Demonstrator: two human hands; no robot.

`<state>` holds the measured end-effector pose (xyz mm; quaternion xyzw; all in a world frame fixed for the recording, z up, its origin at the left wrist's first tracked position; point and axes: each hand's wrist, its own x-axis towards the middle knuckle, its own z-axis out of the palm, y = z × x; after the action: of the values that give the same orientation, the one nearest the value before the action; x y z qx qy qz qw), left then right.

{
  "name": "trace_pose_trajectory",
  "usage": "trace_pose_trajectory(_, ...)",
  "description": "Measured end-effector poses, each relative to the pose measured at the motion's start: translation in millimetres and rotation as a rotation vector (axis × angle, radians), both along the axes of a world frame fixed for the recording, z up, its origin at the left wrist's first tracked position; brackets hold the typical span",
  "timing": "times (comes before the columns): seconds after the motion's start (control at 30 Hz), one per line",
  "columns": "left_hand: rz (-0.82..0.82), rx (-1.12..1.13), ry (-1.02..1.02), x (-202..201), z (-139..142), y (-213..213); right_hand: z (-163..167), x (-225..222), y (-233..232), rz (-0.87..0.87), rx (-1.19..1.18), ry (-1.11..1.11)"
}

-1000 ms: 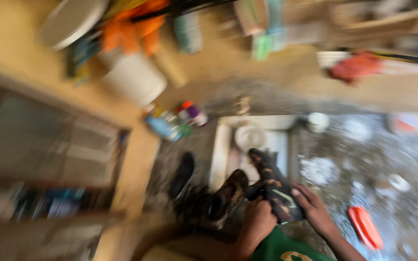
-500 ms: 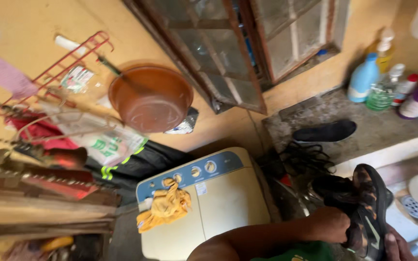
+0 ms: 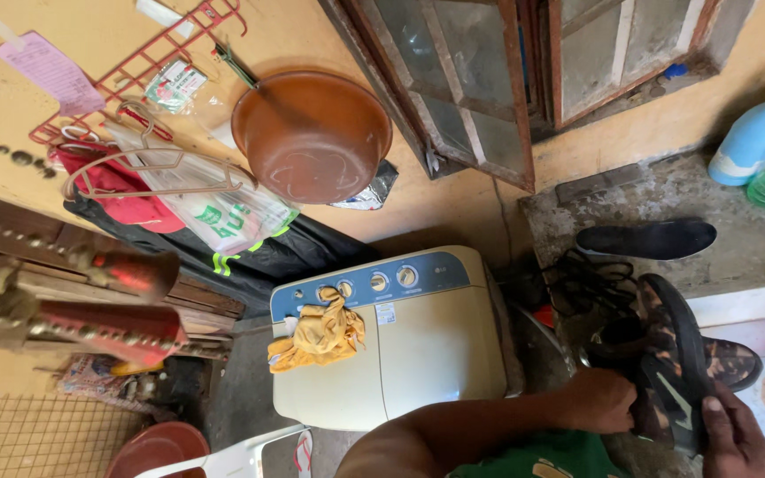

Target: The person removes the insole from a sneaker and scrubs the sole and upper with an orange brush. The person then rinses the shoe under running water and continues scrubbing the exterior surfaces.

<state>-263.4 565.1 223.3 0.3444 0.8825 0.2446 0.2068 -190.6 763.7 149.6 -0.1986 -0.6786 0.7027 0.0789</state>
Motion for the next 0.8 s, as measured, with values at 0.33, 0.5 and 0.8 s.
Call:
trace_pose_trajectory(0.33,-0.007,0.08,-0.057,-6.8,-8.9,18.1,17.5,10.2,5.8,-0.104,-0.065,-0.033)
trace_pose_trajectory(0.5,-0.014,0.036,0.124,-8.9,-16.6,28.4,28.2,12.2,5.6,-0.05,-0.097,-0.075)
trace_pose_trajectory(0.8,-0.157,0.209,0.076,2.3,-67.6,52.4,36.6,33.1,22.1,-0.176,-0.1,-0.155)
